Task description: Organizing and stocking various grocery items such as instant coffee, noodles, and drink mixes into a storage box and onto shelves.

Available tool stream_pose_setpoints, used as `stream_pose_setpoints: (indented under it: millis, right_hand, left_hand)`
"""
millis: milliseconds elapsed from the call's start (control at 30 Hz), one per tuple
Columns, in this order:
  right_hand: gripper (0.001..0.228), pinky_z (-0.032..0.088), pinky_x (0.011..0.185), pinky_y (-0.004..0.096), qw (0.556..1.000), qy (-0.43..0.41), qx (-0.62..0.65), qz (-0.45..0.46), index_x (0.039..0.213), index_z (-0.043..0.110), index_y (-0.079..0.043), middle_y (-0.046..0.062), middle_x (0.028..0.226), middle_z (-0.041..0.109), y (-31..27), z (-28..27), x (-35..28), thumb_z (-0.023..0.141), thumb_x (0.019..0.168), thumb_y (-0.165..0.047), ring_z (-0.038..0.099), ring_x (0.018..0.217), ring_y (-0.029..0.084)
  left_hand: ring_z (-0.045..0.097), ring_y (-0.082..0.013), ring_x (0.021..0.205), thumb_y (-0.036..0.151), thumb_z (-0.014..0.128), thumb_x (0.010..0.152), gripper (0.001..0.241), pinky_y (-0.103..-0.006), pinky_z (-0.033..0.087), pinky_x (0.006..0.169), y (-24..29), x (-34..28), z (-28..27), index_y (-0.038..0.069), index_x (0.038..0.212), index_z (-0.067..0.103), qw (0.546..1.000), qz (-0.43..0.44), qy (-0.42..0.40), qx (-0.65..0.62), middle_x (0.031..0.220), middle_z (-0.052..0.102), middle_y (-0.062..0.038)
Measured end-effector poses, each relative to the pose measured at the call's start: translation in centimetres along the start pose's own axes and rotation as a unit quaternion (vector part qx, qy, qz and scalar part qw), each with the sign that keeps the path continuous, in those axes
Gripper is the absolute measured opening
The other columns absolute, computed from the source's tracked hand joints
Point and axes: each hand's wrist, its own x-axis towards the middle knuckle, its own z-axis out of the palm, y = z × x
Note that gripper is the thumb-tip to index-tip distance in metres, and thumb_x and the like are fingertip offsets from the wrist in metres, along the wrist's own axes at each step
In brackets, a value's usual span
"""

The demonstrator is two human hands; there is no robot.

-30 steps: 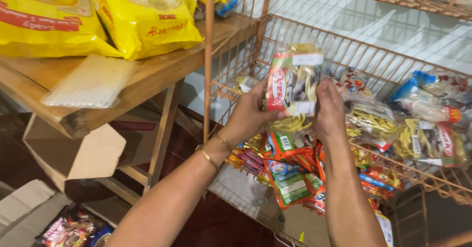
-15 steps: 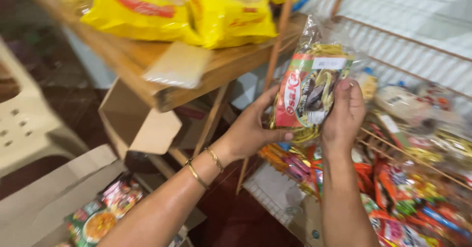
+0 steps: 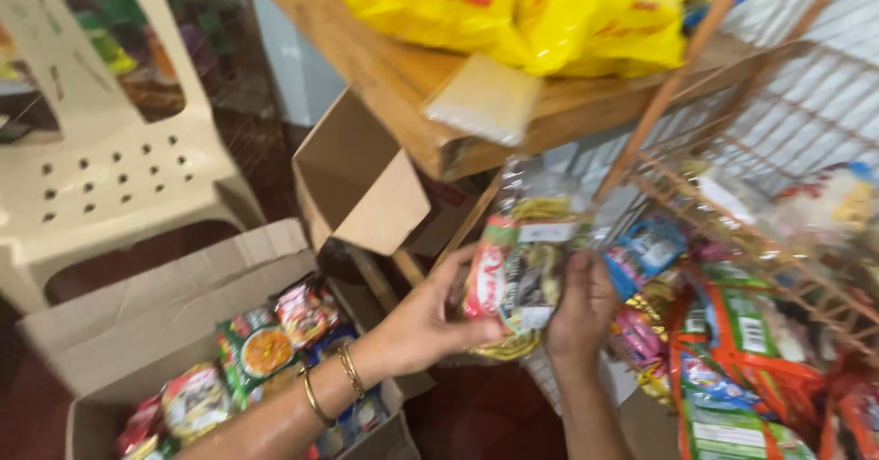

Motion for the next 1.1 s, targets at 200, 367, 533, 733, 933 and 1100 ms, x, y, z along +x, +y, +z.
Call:
stream_pose_setpoints:
  millis: [200, 367, 533, 733, 933, 1100]
  right_hand:
    - [0.031, 0.049, 0.076, 0.026, 0.977, -0.124, 0.116, 0.131, 0.102, 0.066, -0.002, 0.001, 0.093, 0.068, 6.3, 5.8, -6.7, 0.053, 0.110, -0.030, 0.058, 0.084, 0.009]
    - [0.031, 0.052, 0.082, 0.025, 0.926, -0.191, 0.212, 0.246, 0.112, 0.066, -0.004, 0.002, 0.103, 0.070, 4.9, 10.9, -8.8, 0.048, 0.106, -0.028, 0.063, 0.091, 0.009]
    - [0.027, 0.053, 0.083, 0.025, 0.899, -0.239, 0.231, 0.285, 0.115, 0.064, -0.003, 0.003, 0.105, 0.069, 7.9, 13.9, -11.9, 0.049, 0.106, -0.023, 0.062, 0.093, 0.008]
    - [0.023, 0.050, 0.078, 0.024, 0.932, -0.208, 0.165, 0.246, 0.112, 0.065, 0.000, 0.001, 0.099, 0.067, 10.7, 16.5, -14.7, 0.052, 0.110, -0.019, 0.058, 0.088, 0.006]
    - [0.028, 0.051, 0.087, 0.026, 0.897, -0.237, 0.209, 0.309, 0.122, 0.061, 0.000, 0.004, 0.110, 0.067, 11.0, 19.2, -17.5, 0.050, 0.109, -0.023, 0.060, 0.098, 0.009]
    - [0.043, 0.048, 0.100, 0.027, 0.842, -0.380, 0.182, 0.338, 0.140, 0.048, -0.004, 0.008, 0.132, 0.060, 11.7, 20.5, -22.9, 0.051, 0.106, -0.030, 0.059, 0.117, 0.011]
  left_hand:
    - [0.061, -0.0116, 0.115, 0.032, 0.046, 0.109, 0.049, -0.0290, 0.050, 0.102, -5.7, -4.2, -3.7, -0.002, 0.144, 0.050, 0.977, 0.024, 0.213, -0.002, 0.128, 0.066, -0.007]
    - [0.063, -0.0108, 0.102, 0.034, 0.044, 0.108, 0.044, -0.0279, 0.053, 0.091, -7.9, -8.2, -7.0, -0.001, 0.131, 0.059, 0.933, 0.003, 0.356, 0.058, 0.113, 0.071, -0.005]
    - [0.064, -0.0116, 0.098, 0.035, 0.042, 0.109, 0.043, -0.0282, 0.053, 0.088, -8.8, -11.5, -9.5, 0.000, 0.125, 0.061, 0.896, -0.020, 0.420, 0.139, 0.107, 0.072, -0.006]
    - [0.061, -0.0115, 0.107, 0.032, 0.041, 0.111, 0.042, -0.0277, 0.050, 0.097, -11.6, -15.4, -12.0, -0.001, 0.130, 0.058, 0.890, 0.013, 0.451, 0.070, 0.117, 0.068, -0.007]
    - [0.061, -0.0124, 0.113, 0.010, 0.067, 0.094, 0.052, -0.0298, 0.049, 0.101, -11.6, -19.4, -12.5, 0.000, 0.140, 0.045, 0.893, -0.004, 0.439, 0.099, 0.124, 0.064, -0.008]
    - [0.063, -0.0125, 0.114, 0.011, 0.070, 0.096, 0.049, -0.0302, 0.053, 0.099, -13.9, -24.6, -14.1, -0.003, 0.138, 0.050, 0.847, 0.008, 0.531, 0.034, 0.126, 0.068, -0.008]
